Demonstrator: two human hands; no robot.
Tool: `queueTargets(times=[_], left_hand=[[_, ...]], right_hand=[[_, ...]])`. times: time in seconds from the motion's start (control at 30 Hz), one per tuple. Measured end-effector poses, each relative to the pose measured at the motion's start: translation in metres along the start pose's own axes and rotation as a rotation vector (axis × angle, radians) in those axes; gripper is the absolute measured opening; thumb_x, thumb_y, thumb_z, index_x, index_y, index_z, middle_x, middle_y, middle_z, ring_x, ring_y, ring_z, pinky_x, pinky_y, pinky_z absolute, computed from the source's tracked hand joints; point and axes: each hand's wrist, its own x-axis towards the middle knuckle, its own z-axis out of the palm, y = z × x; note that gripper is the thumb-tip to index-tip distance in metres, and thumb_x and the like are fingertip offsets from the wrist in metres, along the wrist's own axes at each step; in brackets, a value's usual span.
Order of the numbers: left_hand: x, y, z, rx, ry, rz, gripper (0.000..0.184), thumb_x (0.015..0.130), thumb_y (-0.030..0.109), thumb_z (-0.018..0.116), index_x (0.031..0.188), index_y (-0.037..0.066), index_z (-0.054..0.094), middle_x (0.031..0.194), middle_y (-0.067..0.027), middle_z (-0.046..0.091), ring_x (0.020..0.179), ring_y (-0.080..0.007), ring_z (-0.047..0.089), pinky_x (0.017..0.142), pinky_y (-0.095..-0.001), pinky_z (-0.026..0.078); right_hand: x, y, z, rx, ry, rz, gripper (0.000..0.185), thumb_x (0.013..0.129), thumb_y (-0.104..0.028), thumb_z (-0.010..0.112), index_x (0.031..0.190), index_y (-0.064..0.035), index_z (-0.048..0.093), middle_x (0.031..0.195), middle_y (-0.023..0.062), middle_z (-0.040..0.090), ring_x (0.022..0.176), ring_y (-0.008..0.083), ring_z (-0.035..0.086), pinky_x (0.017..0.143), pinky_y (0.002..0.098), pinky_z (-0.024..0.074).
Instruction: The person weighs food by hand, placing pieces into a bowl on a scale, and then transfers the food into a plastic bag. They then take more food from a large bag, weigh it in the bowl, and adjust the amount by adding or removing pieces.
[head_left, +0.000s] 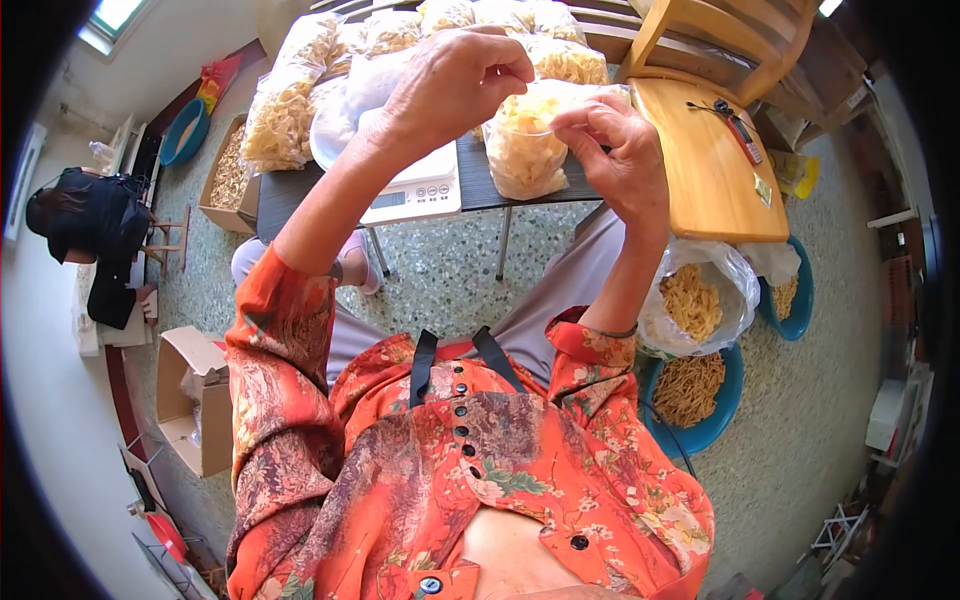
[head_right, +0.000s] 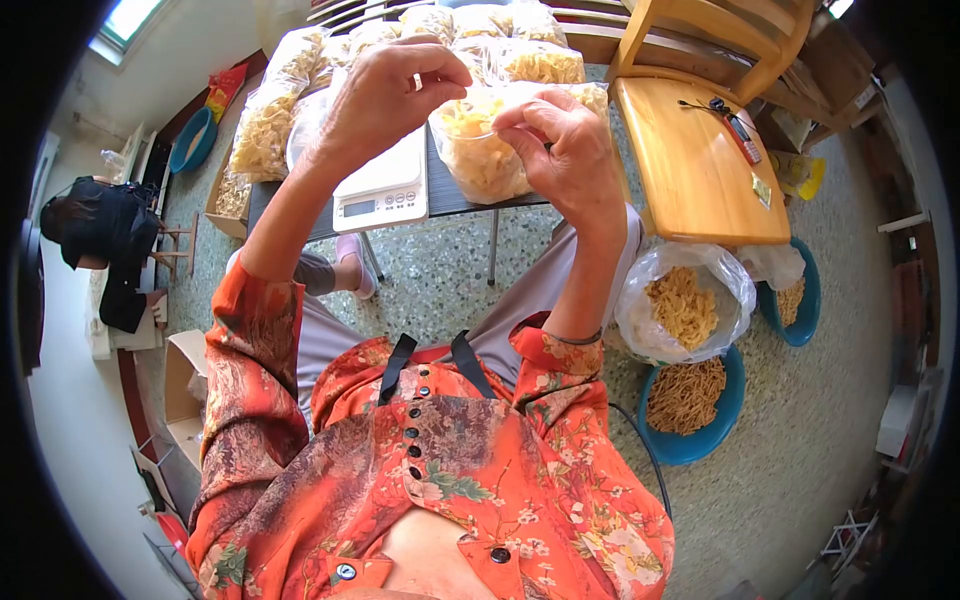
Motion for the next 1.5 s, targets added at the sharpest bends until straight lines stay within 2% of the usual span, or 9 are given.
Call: queueTargets(times=[0.13,0.23,0.47,0.77,0.83,0.9,1.1,1.17,1.5], left_hand=[[-0.01,0.002,0.01,0.077,0.032,0.127,0.008,0.082,0.008,0.07,0.089,0.005,0.07,0.082,-0.0078,0.065,0.072,-0.0214,0.064,0.066,-0.0316,0.051],[-0.017,0.005,0.017,0.043,-0.056,0.121,0.009,0.082,0.01,0.069,0.089,0.005,0.068,0.082,-0.0101,0.065,0.074,-0.0242,0.065,0.068,-0.0337,0.051],[-0.007,0.001,0.012,-0.178,-0.107,-0.074,0.014,0.074,0.004,0.071,0.087,0.002,0.065,0.072,-0.0075,0.065,0.069,-0.0171,0.063,0.062,-0.0325,0.049],[0.01,-0.013,0.004,0.006,-0.302,-0.075,0.012,0.073,0.006,0.073,0.083,0.002,0.068,0.075,-0.0075,0.067,0.072,-0.0167,0.063,0.066,-0.0314,0.051],[0.011,-0.024,-0.019,-0.249,-0.161,0.083,0.012,0.076,0.01,0.074,0.084,0.002,0.069,0.078,-0.0068,0.069,0.072,-0.0149,0.064,0.065,-0.03,0.051],[0.007,-0.036,-0.044,-0.205,-0.034,-0.084,0.014,0.078,0.012,0.07,0.089,0.003,0.069,0.073,-0.003,0.067,0.078,-0.0126,0.066,0.071,-0.0285,0.051],[-0.037,-0.101,-0.049,0.313,-0.226,-0.296,0.009,0.081,0.009,0.072,0.086,0.002,0.07,0.074,-0.0069,0.07,0.071,-0.0148,0.065,0.067,-0.0301,0.052],[-0.045,-0.111,-0.04,0.186,-0.23,-0.349,0.011,0.079,0.007,0.073,0.087,0.002,0.07,0.074,-0.0075,0.069,0.07,-0.0181,0.065,0.067,-0.0329,0.052],[-0.054,-0.134,-0.015,0.459,-0.291,-0.265,0.016,0.079,0.009,0.075,0.093,0.005,0.069,0.097,-0.0109,0.066,0.09,-0.0262,0.063,0.077,-0.0372,0.051]], right_hand=[[0.001,-0.002,0.002,-0.002,0.005,-0.004,0.007,0.082,-0.002,0.07,0.089,-0.0017,0.071,0.085,0.0097,0.064,0.073,0.0208,0.064,0.066,0.0298,0.0519],[0.001,-0.004,0.001,-0.013,0.003,0.01,0.007,0.081,-0.001,0.07,0.089,-0.0017,0.071,0.086,0.0096,0.063,0.072,0.0199,0.064,0.065,0.0289,0.052],[0.002,-0.006,0.004,-0.022,-0.009,0.008,0.008,0.081,0.0,0.071,0.089,-0.0015,0.071,0.085,0.008,0.061,0.071,0.017,0.063,0.064,0.0272,0.0517],[0.003,-0.009,0.007,0.004,-0.019,0.031,0.006,0.083,0.0,0.071,0.089,0.0,0.07,0.088,0.0082,0.063,0.074,0.0169,0.064,0.067,0.0275,0.0525],[0.002,-0.006,0.006,-0.027,-0.006,-0.007,0.006,0.083,0.0,0.071,0.088,0.0002,0.07,0.088,0.008,0.063,0.074,0.0168,0.064,0.067,0.0275,0.0526],[0.001,-0.004,0.006,-0.02,0.002,0.0,0.006,0.083,-0.001,0.071,0.088,0.0001,0.069,0.088,0.008,0.064,0.074,0.0169,0.064,0.067,0.0274,0.0525],[0.001,-0.006,0.006,-0.029,0.009,0.027,0.006,0.082,-0.002,0.072,0.088,-0.0001,0.07,0.089,0.0078,0.064,0.073,0.0171,0.064,0.067,0.0271,0.0518],[0.001,-0.007,0.006,-0.045,0.006,0.024,0.006,0.082,-0.002,0.072,0.088,-0.0001,0.07,0.088,0.0078,0.064,0.073,0.0169,0.064,0.066,0.027,0.0515],[0.001,-0.009,0.008,-0.039,-0.005,0.045,0.008,0.082,-0.001,0.072,0.09,0.0,0.07,0.089,0.0083,0.064,0.075,0.0169,0.065,0.068,0.0272,0.0532]])
